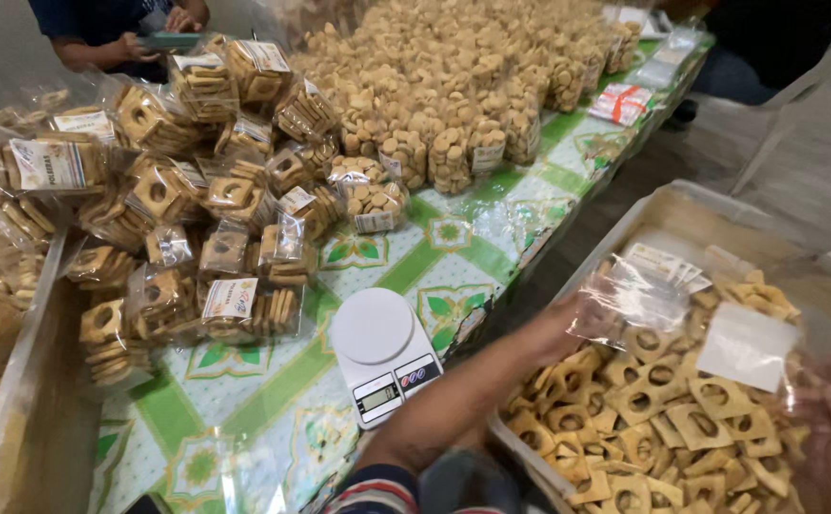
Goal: The person picks square-shaped snacks from a large plastic bin and places them into a clear plastic bag. They continue filling the bag by hand and then place the filled bag onto a digital scale on the table.
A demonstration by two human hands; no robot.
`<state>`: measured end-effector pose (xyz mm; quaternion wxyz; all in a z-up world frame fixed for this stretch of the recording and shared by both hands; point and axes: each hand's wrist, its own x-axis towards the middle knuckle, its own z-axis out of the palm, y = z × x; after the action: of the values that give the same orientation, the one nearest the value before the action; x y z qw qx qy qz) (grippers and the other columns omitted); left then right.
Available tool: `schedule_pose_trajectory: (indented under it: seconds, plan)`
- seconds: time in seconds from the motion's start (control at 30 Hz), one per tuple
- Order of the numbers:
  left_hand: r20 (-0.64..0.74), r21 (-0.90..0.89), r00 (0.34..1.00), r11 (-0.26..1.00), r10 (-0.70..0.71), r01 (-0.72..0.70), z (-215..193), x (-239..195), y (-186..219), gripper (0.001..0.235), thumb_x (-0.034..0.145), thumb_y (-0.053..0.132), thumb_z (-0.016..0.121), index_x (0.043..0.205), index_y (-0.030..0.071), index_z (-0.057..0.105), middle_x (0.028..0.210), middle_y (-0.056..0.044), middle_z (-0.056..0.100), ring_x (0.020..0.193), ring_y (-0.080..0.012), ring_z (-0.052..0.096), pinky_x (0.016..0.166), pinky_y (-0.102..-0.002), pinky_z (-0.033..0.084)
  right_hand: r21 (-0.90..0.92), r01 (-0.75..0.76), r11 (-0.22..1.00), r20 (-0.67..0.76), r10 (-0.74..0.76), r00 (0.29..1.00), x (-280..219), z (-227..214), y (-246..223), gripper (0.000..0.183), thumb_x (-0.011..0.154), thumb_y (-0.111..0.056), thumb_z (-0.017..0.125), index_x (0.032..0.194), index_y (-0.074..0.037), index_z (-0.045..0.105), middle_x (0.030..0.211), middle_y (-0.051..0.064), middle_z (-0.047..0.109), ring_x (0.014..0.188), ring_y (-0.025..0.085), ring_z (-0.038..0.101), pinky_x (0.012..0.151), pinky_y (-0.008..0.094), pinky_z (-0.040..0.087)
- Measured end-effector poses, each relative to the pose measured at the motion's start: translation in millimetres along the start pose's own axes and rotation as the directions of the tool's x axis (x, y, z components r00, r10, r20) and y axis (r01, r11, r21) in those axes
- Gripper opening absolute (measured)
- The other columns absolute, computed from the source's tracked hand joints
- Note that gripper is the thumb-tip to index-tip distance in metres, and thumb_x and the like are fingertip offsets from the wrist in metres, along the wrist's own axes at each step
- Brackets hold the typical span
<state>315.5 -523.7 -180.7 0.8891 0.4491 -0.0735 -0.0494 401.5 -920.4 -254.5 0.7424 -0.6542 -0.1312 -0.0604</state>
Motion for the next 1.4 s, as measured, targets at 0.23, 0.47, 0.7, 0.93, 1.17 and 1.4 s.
schedule_pose_trajectory:
  seconds: [0.23, 0.47, 0.7, 0.93, 1.17, 1.4]
  plan:
    - [-0.144, 0.464, 0.986, 0.886, 0.082, -0.006, 16, 84, -48, 0.069, 0.095, 0.053, 0.063, 0.151, 0.013, 0.054, 0.143, -0.020, 0.057, 0.126, -0.0377, 0.055, 0.103, -0.055, 0.048, -0.464, -0.279, 0.841, -0.106, 0.259, 0.960, 24, 10, -38, 0.030, 0.118, -0.012, 0.047, 0.146, -0.002, 0.050, 0.106, 0.020, 0.065, 0.087, 0.024, 0.064, 0.066, 0.039, 0.050]
    - [0.314, 0.935, 0.945, -0.201, 0.092, -0.291, 2, 56, -80, 0.098, 0.059, 0.062, 0.087, 0.144, 0.025, 0.055, 0.142, -0.010, 0.062, 0.135, -0.0335, 0.056, 0.106, -0.054, 0.049, -0.436, -0.284, 0.854, -0.122, 0.257, 0.959, 47, 26, -30, 0.036, 0.116, -0.018, 0.048, 0.149, -0.002, 0.045, 0.115, 0.020, 0.061, 0.097, 0.026, 0.061, 0.076, 0.041, 0.049]
    - [0.728, 0.674, 0.679, -0.078, -0.095, -0.734, 31, 43, -112, 0.144, 0.038, 0.076, 0.092, 0.153, 0.043, 0.011, 0.164, -0.005, 0.012, 0.153, -0.0379, 0.012, 0.116, -0.080, 0.006, -0.277, -0.281, 0.919, -0.106, 0.261, 0.959, 55, 22, -21, 0.044, 0.115, -0.025, 0.049, 0.152, -0.002, 0.040, 0.124, 0.020, 0.057, 0.108, 0.028, 0.059, 0.087, 0.043, 0.048]
    - [0.672, 0.644, 0.734, -0.568, 0.098, -0.513, 36, 44, -131, 0.120, 0.075, 0.054, 0.088, 0.164, 0.046, 0.008, 0.168, -0.003, 0.020, 0.153, -0.0276, 0.022, 0.119, -0.065, 0.022, -0.016, -0.225, 0.974, -0.067, 0.223, 0.972, 39, 17, -24, 0.052, 0.114, -0.031, 0.050, 0.154, -0.002, 0.035, 0.133, 0.020, 0.053, 0.118, 0.029, 0.057, 0.098, 0.044, 0.046]
    - [0.246, 0.910, 0.969, 0.336, 0.036, -0.244, 65, 49, -119, 0.149, 0.065, 0.065, 0.088, 0.162, -0.001, -0.004, 0.161, -0.042, 0.018, 0.150, -0.0514, 0.026, 0.119, -0.059, 0.031, 0.286, -0.194, 0.938, 0.109, 0.169, 0.980, 14, 47, -49, 0.060, 0.113, -0.038, 0.050, 0.157, -0.003, 0.029, 0.143, 0.021, 0.049, 0.129, 0.031, 0.054, 0.108, 0.046, 0.045]
    - [-0.191, 0.139, 0.944, 0.944, -0.270, 0.298, 97, 78, -84, 0.124, 0.080, 0.066, 0.066, 0.156, 0.003, -0.010, 0.139, -0.044, 0.044, 0.127, -0.0524, 0.051, 0.093, -0.053, 0.051, 0.251, -0.143, 0.957, 0.156, 0.106, 0.982, -6, 85, -52, 0.076, 0.114, -0.053, 0.053, 0.159, 0.000, 0.022, 0.146, 0.028, 0.041, 0.137, 0.038, 0.050, 0.116, 0.051, 0.042]
